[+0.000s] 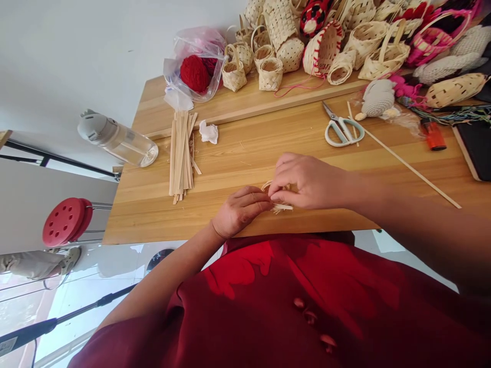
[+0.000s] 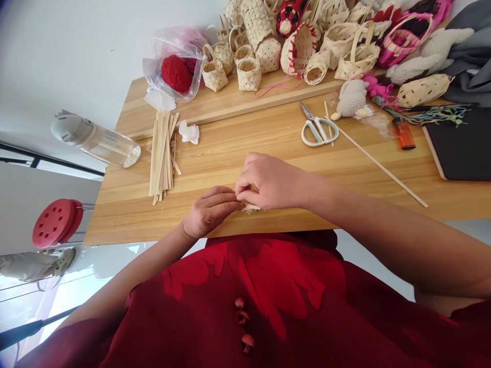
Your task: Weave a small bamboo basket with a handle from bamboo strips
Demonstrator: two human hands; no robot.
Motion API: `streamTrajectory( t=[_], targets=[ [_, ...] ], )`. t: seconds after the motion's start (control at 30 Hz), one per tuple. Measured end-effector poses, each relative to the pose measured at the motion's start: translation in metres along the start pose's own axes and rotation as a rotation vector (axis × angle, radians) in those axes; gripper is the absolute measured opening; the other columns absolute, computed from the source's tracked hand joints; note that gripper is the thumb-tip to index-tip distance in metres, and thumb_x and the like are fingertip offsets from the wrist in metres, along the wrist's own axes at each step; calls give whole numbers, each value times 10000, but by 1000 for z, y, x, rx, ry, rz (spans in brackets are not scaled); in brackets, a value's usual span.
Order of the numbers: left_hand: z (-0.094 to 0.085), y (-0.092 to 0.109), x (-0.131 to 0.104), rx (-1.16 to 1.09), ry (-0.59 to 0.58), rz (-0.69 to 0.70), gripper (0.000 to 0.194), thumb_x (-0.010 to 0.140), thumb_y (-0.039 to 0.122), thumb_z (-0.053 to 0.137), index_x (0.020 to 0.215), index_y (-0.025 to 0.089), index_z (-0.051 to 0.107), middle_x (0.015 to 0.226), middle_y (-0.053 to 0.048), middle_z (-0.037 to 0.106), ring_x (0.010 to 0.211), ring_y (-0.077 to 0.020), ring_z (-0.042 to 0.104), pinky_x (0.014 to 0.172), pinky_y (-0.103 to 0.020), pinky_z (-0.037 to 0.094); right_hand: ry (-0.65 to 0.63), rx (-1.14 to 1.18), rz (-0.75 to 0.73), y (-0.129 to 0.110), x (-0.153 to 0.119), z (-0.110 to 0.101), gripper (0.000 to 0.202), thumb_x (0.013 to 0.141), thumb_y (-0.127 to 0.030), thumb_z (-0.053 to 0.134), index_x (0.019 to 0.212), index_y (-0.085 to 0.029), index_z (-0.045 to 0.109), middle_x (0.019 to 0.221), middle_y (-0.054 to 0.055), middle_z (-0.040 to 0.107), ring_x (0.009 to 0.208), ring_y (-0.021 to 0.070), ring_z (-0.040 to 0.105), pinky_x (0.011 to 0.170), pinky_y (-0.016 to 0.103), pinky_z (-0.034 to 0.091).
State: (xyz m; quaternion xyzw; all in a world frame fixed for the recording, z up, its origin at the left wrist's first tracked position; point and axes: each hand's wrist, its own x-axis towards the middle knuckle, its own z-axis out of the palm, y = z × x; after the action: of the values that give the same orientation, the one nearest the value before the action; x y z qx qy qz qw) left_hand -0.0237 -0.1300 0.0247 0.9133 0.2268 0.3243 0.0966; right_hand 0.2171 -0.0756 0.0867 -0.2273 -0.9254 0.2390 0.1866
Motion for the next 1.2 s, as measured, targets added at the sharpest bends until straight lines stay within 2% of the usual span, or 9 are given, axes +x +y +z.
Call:
streamTrajectory(
  t=[0.07,0.13,0.27,0.37,0.5,0.7,0.9,1.1,1.2],
  targets=[
    [1,-2,1,1,-3,2,217,994,153,575,1173,185,693,1142,-108,763,1127,-208,667,982,-368,585,41,-77,-15,-6,-13,2,165,878,-376,731,909,-232,805,874,44,777,1004,275,610,914,416,454],
    [1,-4,1,1,-3,9,218,982,134,587,1170,177,690,1139,-113,761,1125,-212,668,981,-374,587,27,-164,-13,-8,-24,8,195,876,-390,748,889,-200,790,890,80,769,1072,314,594,954,455,442],
    [3,-9,2,1,21,47,219,953,85,614,1146,153,690,1114,-117,762,1096,-208,670,961,-357,593,107,-74,31,-3,-33,24,217,966,-271,625,810,-218,767,813,51,750,1039,262,615,963,415,467],
    [3,-13,4,-1,29,61,217,947,88,628,1145,154,686,1107,-111,765,1077,-200,670,945,-343,595,200,56,107,-1,-33,31,199,925,-211,627,782,-239,763,777,34,745,1032,249,619,932,385,488],
    [2,-17,8,0,8,83,194,956,100,617,1131,152,684,1085,-113,766,1044,-199,670,920,-338,596,258,110,195,-1,-32,33,154,852,-167,652,735,-222,736,783,52,732,1030,255,630,889,374,500],
    [1,-21,11,31,-32,109,183,991,126,562,1119,161,688,1172,-125,752,1180,-208,639,998,-359,576,275,128,239,-1,-32,33,162,855,-192,622,730,-209,723,820,72,717,987,248,646,846,370,499],
    [7,-23,12,22,2,56,110,957,171,649,1060,184,684,1104,-91,767,1124,-202,655,961,-353,587,270,152,290,-1,-31,34,134,834,-203,639,723,-218,712,824,61,720,991,248,640,864,374,489],
    [7,-13,17,-88,17,-39,94,970,157,622,952,190,708,1076,-88,775,1091,-182,659,950,-344,574,303,187,290,0,-35,37,122,833,-220,658,730,-223,722,779,45,725,1037,247,637,893,357,483],
    [8,-9,20,-164,45,-101,65,938,232,695,904,179,710,1024,-90,777,1024,-189,675,917,-353,580,306,195,286,0,-36,37,121,830,-223,665,721,-218,718,760,41,720,1028,243,639,902,351,475]
  ],
)
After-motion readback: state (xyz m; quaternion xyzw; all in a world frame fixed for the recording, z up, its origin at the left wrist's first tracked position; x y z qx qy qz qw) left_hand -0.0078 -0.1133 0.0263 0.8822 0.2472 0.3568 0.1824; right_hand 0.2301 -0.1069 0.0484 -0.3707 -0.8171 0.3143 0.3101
